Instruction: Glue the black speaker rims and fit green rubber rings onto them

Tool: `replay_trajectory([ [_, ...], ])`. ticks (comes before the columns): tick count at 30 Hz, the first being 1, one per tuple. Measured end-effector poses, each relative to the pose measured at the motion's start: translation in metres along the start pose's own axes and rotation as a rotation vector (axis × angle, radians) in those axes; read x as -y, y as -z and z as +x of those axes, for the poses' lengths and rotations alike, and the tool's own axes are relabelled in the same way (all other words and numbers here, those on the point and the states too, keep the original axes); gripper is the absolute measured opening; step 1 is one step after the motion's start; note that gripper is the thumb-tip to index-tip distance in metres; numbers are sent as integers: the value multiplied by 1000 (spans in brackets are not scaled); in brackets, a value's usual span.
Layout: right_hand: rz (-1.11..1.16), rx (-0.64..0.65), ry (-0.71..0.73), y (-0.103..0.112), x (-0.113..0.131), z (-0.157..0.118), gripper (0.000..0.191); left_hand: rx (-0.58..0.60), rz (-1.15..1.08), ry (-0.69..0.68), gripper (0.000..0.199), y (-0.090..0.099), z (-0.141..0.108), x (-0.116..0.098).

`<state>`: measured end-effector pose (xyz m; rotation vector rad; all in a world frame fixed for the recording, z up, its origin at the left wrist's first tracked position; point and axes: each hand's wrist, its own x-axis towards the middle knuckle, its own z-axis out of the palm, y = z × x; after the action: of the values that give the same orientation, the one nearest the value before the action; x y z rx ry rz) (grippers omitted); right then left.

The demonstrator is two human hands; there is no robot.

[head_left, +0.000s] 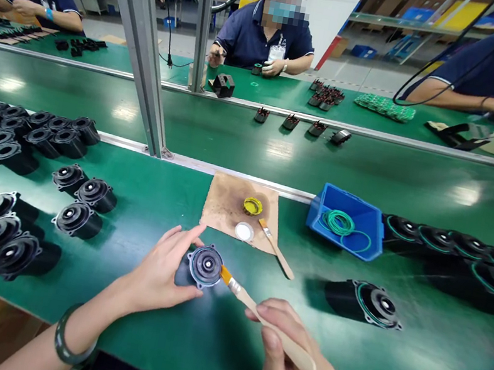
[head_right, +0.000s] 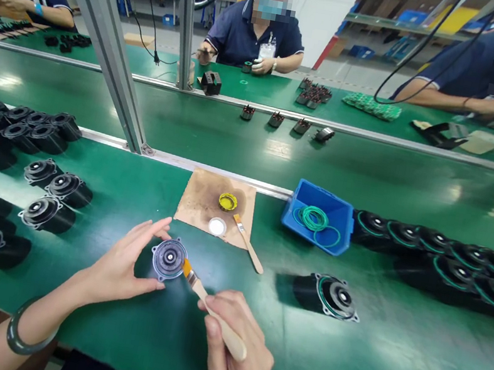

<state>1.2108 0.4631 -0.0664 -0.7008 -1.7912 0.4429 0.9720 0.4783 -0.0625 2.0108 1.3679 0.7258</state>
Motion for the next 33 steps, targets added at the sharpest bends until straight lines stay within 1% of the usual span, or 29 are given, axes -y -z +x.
replay_trajectory([
  [2,-8,-6,0,-1,2,-1,35,-13,34,3,103,-3,0,-1],
  [4,-9,1,-11,-2,3,-3,34,-29,61,19,101,-5,-1,-3],
  [8,1,12,-26,-3,5,-6,31,-68,78,75,90,-9,-2,-7],
  [12,-5,-2,13,-4,8,-8,28,-109,52,132,82,-16,-3,-12],
  [15,-17,-2,26,-4,11,-9,24,-122,38,181,85,-16,-3,-12],
  [16,-21,-4,20,-4,11,-9,24,-112,22,178,90,-15,-4,-11],
  [18,-24,-13,-5,-4,10,-10,26,-55,-30,119,99,-9,-4,-7],
  [19,-25,-23,-17,-4,10,-10,27,-19,-58,76,101,-6,-5,-5],
  [21,-34,-44,-28,-4,8,-12,30,24,-94,11,98,0,-5,-1],
  [24,-61,-60,-7,-5,8,-14,32,-16,-96,6,88,2,-4,2],
  [29,-70,-58,10,-8,11,-11,23,-81,-76,26,90,-6,-4,2],
  [33,-60,-55,17,-10,16,-10,22,-117,-40,37,90,-10,-5,2],
])
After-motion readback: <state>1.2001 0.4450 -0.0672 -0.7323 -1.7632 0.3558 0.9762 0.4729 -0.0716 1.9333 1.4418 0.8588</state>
